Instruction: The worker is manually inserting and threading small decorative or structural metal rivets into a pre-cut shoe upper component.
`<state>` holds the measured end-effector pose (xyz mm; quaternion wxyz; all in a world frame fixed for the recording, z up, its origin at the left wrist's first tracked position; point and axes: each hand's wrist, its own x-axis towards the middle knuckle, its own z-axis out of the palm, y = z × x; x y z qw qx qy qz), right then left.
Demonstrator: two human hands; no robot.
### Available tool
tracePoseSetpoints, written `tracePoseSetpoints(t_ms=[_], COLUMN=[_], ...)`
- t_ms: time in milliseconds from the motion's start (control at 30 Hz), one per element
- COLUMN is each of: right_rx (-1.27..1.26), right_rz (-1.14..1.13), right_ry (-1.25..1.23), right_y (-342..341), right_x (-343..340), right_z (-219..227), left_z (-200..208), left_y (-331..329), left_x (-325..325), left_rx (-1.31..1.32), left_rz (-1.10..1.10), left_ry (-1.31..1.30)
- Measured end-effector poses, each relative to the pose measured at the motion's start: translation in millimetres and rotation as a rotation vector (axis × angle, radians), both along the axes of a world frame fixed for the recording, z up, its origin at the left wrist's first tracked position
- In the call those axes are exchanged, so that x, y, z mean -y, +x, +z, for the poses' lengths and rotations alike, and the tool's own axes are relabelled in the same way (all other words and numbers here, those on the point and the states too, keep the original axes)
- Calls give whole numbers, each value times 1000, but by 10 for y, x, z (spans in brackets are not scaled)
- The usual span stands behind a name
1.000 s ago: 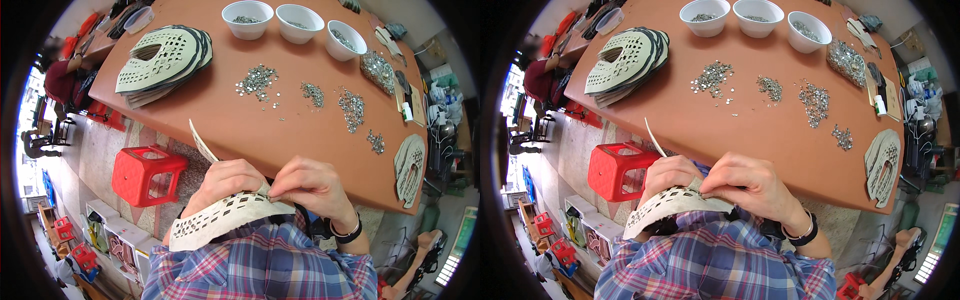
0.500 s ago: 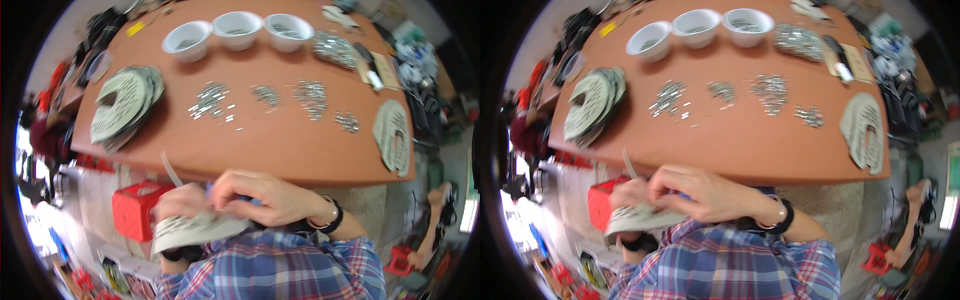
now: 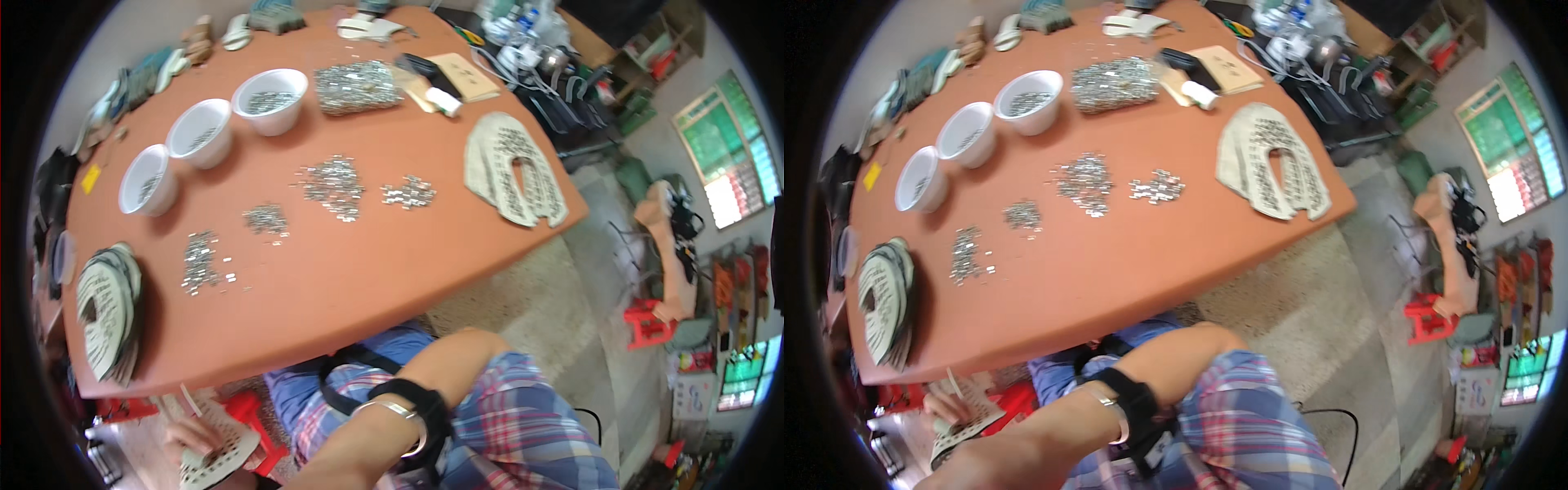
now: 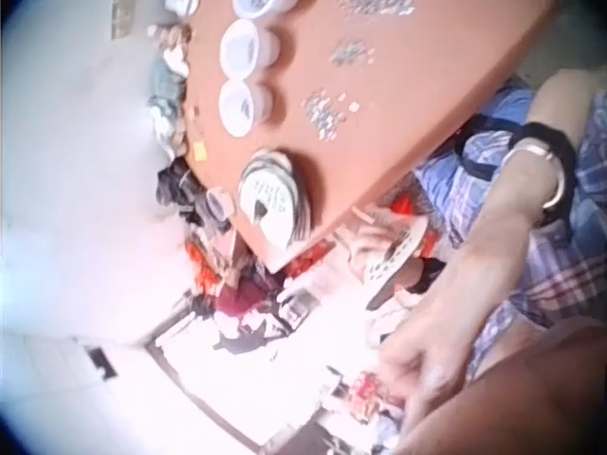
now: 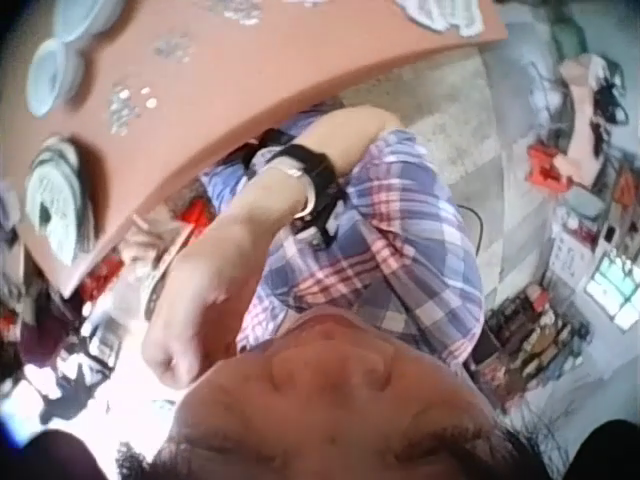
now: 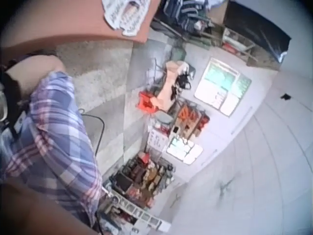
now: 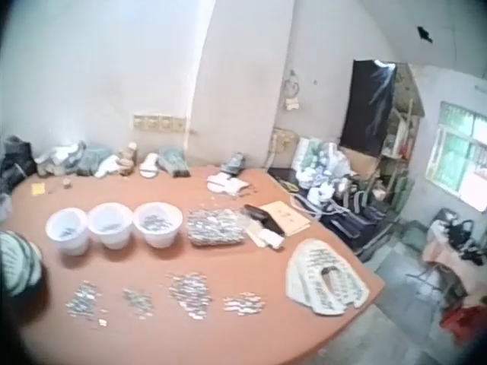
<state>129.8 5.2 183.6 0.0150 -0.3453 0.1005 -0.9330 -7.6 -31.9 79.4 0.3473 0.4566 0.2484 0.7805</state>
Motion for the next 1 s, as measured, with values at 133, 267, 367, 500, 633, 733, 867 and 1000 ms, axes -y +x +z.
tracePoseSetpoints(t_ms=[133,267,367,500,633,733,867,1000], right_rx=[297,1081,1202,1407,1382,1307,1098,1229], right_rz=[-421,-1403,-1447,-1434,-1573,-1681,-1700,-1724], right_ry=[750,1516,1606,1571,1461,1547,1744,1767], right_y=[495,715,860,810,1004,913,701,710], right_x=[-615,-1038,-1195,-1278,-1275,-1208,-1109,-1112], right_z=[-139,-1064,-1477,-1567,-1628,-1597,-1528,-1544], left_z=[-292,-46,-128,-148,-224,-320,-318,-412], left_y=[-59,-141,-145,-149,-62,-119,-75,-122], left_x=[155,159,80,-11,-106,29,-46,-4], left_rx=[-228,-397,-457,-447,-387,-353,-353,-377], left_rz=[448,121,47,62,-27,0,-59,-30], left_ry=[-109,-246,-275,-253,-364,-300,-328,-307])
